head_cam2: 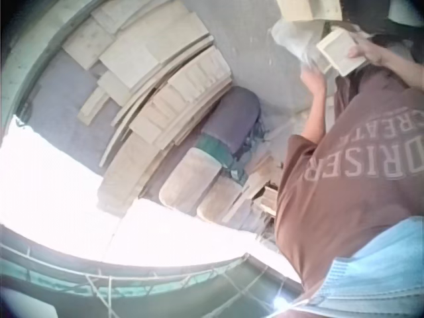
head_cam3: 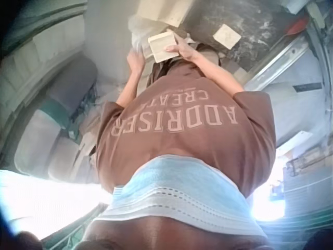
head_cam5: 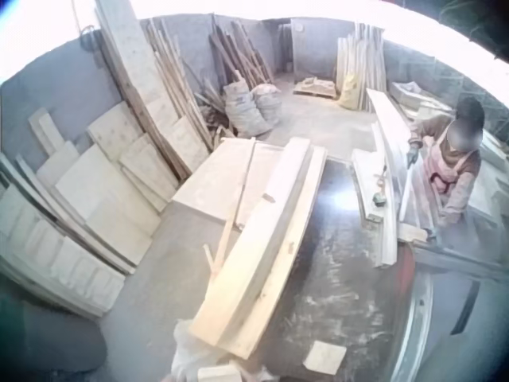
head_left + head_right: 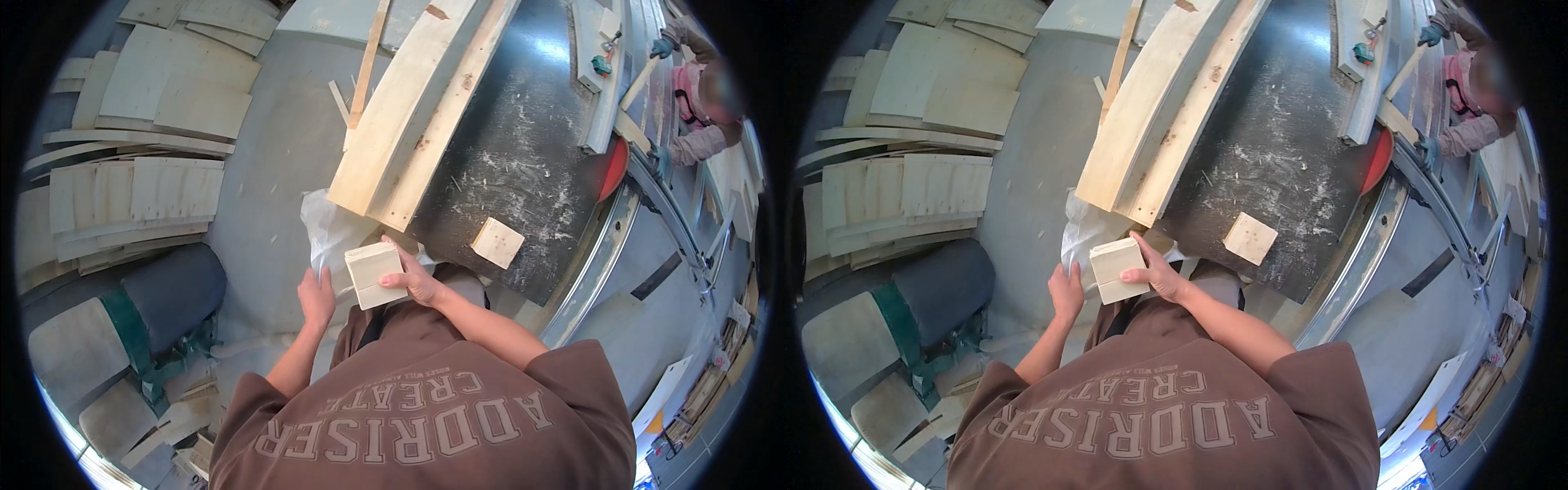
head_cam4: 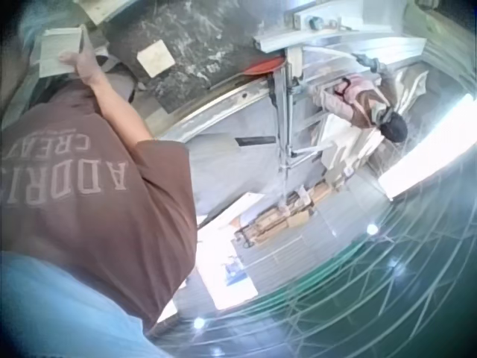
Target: The person repeatedly feeds small rectangular wooden blocks through a table saw, using both hands to guide each piece along the blade. The person stacks the cut blocks on the table surface as they are completed.
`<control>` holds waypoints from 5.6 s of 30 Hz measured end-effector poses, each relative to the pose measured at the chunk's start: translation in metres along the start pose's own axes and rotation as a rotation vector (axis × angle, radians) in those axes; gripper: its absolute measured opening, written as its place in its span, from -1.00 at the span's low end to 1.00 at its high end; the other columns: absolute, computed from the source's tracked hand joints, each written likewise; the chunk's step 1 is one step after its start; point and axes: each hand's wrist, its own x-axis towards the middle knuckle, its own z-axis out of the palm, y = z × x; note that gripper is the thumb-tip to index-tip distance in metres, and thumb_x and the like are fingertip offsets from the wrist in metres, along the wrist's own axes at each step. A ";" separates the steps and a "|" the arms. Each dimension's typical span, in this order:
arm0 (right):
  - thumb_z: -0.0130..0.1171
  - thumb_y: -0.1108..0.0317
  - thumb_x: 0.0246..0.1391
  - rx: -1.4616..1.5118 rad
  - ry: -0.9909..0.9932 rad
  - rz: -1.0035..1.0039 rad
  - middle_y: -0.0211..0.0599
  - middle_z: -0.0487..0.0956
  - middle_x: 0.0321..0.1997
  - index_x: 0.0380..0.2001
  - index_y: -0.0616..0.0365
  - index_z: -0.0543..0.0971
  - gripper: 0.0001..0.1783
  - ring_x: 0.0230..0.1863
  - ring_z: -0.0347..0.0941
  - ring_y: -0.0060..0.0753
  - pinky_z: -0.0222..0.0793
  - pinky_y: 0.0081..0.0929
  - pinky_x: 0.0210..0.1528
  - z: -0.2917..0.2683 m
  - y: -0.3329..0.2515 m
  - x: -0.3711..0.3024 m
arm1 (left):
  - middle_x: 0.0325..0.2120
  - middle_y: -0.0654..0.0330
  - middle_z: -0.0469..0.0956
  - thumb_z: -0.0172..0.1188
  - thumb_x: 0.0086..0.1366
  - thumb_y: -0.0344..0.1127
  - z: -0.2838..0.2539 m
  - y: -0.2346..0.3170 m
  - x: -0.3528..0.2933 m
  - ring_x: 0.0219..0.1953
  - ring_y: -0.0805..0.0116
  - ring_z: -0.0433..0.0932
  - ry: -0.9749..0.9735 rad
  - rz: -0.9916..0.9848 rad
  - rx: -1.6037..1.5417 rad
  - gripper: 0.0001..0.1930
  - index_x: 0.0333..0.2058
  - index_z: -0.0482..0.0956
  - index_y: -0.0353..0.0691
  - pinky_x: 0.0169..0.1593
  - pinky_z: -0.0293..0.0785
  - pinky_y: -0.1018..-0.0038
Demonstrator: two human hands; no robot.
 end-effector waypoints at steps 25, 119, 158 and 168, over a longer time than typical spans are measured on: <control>0.32 -0.01 0.23 -1.080 0.058 0.296 0.24 0.69 0.11 0.04 0.31 0.67 -0.43 0.16 0.61 0.28 0.50 -0.01 0.25 0.013 0.106 0.119 | -0.66 0.05 0.30 0.17 0.63 -0.20 -0.047 0.019 0.069 -0.56 0.37 0.16 0.279 0.104 -0.093 -0.55 -0.45 0.36 -0.36 -0.48 0.24 0.26; 0.57 0.40 -0.29 -1.938 0.787 -0.114 -0.10 0.53 0.18 0.25 0.28 0.37 -0.05 0.32 0.46 -0.08 0.27 -0.11 0.41 -0.150 -0.064 -0.151 | 0.11 0.06 0.52 0.60 -0.13 -0.27 0.184 0.274 -0.002 0.24 0.01 0.47 -0.526 1.324 0.399 -0.10 0.25 0.40 -0.22 0.26 0.50 0.16; 0.66 0.37 -0.31 -1.920 0.855 -0.185 -0.19 0.51 0.19 0.27 0.20 0.34 0.02 0.29 0.48 -0.17 0.36 -0.20 0.30 -0.147 -0.059 -0.149 | 0.01 0.10 0.56 0.76 -0.25 -0.18 0.176 0.285 -0.008 0.14 0.03 0.59 -0.588 1.254 0.416 -0.09 0.08 0.40 -0.14 0.17 0.59 0.14; 0.64 0.39 -0.31 -1.926 0.868 -0.205 -0.19 0.51 0.17 0.26 0.20 0.34 0.01 0.27 0.49 -0.18 0.37 -0.20 0.28 -0.148 -0.058 -0.149 | -0.01 0.11 0.55 0.77 -0.26 -0.17 0.181 0.281 -0.006 0.13 0.04 0.59 -0.579 1.262 0.418 -0.08 0.08 0.40 -0.14 0.16 0.59 0.14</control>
